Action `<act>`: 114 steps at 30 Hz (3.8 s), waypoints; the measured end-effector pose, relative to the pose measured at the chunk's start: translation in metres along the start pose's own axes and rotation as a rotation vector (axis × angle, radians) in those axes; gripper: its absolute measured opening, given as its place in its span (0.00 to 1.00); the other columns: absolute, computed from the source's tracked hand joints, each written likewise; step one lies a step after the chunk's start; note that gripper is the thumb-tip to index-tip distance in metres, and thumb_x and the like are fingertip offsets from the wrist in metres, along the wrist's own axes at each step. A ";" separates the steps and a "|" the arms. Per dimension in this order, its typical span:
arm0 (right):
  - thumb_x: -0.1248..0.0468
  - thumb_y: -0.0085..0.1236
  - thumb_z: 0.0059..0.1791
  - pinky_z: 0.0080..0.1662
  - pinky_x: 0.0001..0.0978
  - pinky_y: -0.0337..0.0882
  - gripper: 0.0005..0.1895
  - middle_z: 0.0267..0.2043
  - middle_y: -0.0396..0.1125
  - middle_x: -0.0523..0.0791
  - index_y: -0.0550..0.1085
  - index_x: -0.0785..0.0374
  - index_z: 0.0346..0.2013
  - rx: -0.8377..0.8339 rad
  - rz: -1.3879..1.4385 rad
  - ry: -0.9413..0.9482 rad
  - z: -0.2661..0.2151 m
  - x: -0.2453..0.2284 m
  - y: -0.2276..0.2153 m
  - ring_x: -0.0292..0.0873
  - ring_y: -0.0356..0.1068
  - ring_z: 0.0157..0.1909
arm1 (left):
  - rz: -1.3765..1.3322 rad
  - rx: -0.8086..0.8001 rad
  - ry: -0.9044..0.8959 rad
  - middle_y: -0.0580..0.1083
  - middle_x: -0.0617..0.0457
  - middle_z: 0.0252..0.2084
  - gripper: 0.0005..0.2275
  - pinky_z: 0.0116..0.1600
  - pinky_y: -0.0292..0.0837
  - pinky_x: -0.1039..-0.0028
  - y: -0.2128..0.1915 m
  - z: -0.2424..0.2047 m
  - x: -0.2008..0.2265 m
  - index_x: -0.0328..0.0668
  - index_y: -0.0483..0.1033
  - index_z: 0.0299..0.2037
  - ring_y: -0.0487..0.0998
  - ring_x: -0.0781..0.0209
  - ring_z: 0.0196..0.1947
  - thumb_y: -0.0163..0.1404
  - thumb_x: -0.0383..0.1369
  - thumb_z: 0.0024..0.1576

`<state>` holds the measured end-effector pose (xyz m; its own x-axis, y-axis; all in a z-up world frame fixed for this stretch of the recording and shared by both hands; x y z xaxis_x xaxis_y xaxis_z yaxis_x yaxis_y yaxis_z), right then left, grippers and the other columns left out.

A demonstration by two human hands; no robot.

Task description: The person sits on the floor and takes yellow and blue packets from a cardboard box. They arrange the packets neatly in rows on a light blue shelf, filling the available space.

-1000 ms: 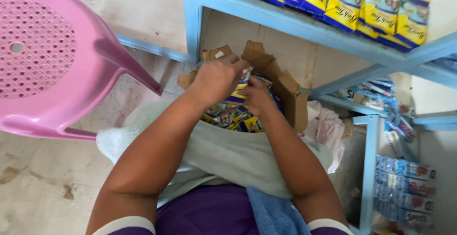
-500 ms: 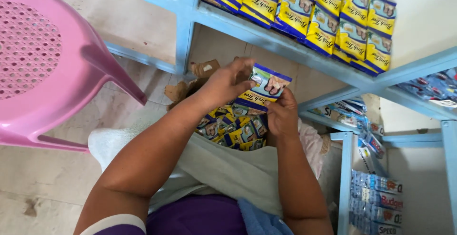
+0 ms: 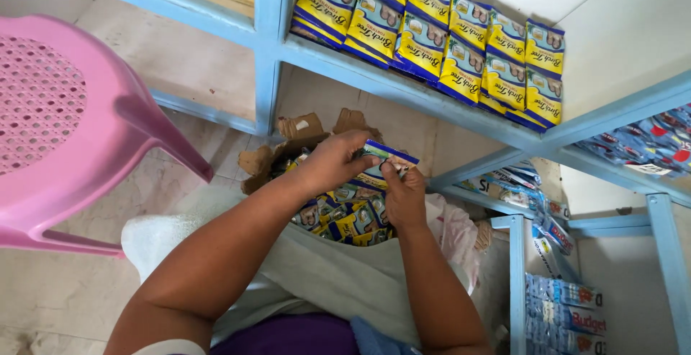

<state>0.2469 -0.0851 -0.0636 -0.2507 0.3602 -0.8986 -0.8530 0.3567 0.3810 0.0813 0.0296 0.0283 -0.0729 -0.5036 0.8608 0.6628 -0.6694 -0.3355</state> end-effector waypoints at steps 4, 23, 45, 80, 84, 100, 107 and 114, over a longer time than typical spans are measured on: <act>0.69 0.55 0.56 0.51 0.31 0.68 0.03 0.43 0.68 0.39 0.73 0.61 0.45 0.082 -0.018 0.021 -0.002 -0.001 0.001 0.33 0.66 0.45 | 0.044 -0.021 -0.034 0.75 0.44 0.38 0.07 0.41 0.72 0.60 0.001 -0.003 0.000 0.41 0.74 0.41 0.79 0.43 0.39 0.55 0.35 0.60; 0.69 0.56 0.53 0.54 0.38 0.73 0.13 0.49 0.71 0.45 0.72 0.63 0.53 -0.205 -0.202 0.223 -0.012 0.010 0.020 0.41 0.72 0.50 | -0.340 0.183 -0.013 0.71 0.51 0.33 0.12 0.43 0.72 0.70 0.007 -0.001 -0.042 0.36 0.72 0.41 0.69 0.67 0.36 0.46 0.38 0.70; 0.52 0.58 0.55 0.60 0.41 0.72 0.24 0.55 0.70 0.44 0.67 0.61 0.60 0.277 0.303 -0.030 0.006 -0.039 -0.006 0.43 0.72 0.56 | 0.147 -0.073 -0.084 0.78 0.44 0.40 0.10 0.47 0.73 0.54 0.033 -0.013 -0.027 0.44 0.77 0.46 0.80 0.40 0.44 0.52 0.38 0.61; 0.61 0.49 0.61 0.57 0.40 0.72 0.13 0.53 0.72 0.47 0.70 0.65 0.57 0.075 0.051 0.076 -0.012 -0.011 0.008 0.43 0.72 0.53 | -0.060 -0.060 -0.003 0.79 0.39 0.43 0.16 0.46 0.75 0.58 -0.001 -0.014 0.001 0.42 0.69 0.58 0.81 0.42 0.44 0.52 0.36 0.63; 0.63 0.49 0.57 0.59 0.36 0.72 0.14 0.55 0.71 0.43 0.71 0.62 0.57 0.010 0.047 0.075 -0.011 -0.022 0.030 0.39 0.72 0.56 | -0.072 -0.054 -0.026 0.78 0.41 0.38 0.12 0.43 0.74 0.58 0.003 -0.014 -0.001 0.40 0.74 0.50 0.82 0.42 0.38 0.53 0.36 0.60; 0.67 0.53 0.54 0.52 0.40 0.72 0.13 0.49 0.74 0.43 0.73 0.65 0.53 -0.025 -0.235 0.318 -0.006 -0.018 0.002 0.41 0.73 0.49 | -0.102 0.011 -0.057 0.79 0.42 0.40 0.11 0.44 0.74 0.63 0.001 -0.012 -0.010 0.40 0.74 0.50 0.82 0.46 0.39 0.53 0.36 0.62; 0.67 0.54 0.57 0.53 0.38 0.71 0.12 0.51 0.71 0.46 0.72 0.64 0.56 0.066 -0.185 0.122 0.007 -0.011 -0.051 0.42 0.71 0.51 | -0.051 -0.024 0.083 0.79 0.43 0.44 0.13 0.49 0.75 0.62 0.020 -0.007 -0.039 0.42 0.75 0.52 0.81 0.45 0.44 0.57 0.35 0.59; 0.65 0.54 0.58 0.58 0.44 0.72 0.17 0.57 0.71 0.44 0.69 0.60 0.62 0.033 0.041 -0.007 0.023 -0.056 -0.018 0.44 0.72 0.56 | 0.069 -0.103 0.067 0.80 0.43 0.47 0.17 0.49 0.75 0.56 0.043 0.011 -0.076 0.45 0.75 0.53 0.81 0.43 0.49 0.59 0.35 0.53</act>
<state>0.2875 -0.0917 -0.0147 -0.2814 0.3812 -0.8806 -0.8264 0.3702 0.4243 0.1235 0.0454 -0.0466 -0.0812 -0.5836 0.8080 0.5879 -0.6827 -0.4340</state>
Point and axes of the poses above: each hand's wrist, its own z-axis towards the middle knuckle, its own y-axis out of the palm, x = y × z, the point moved 4 cm from there along z, towards the middle knuckle
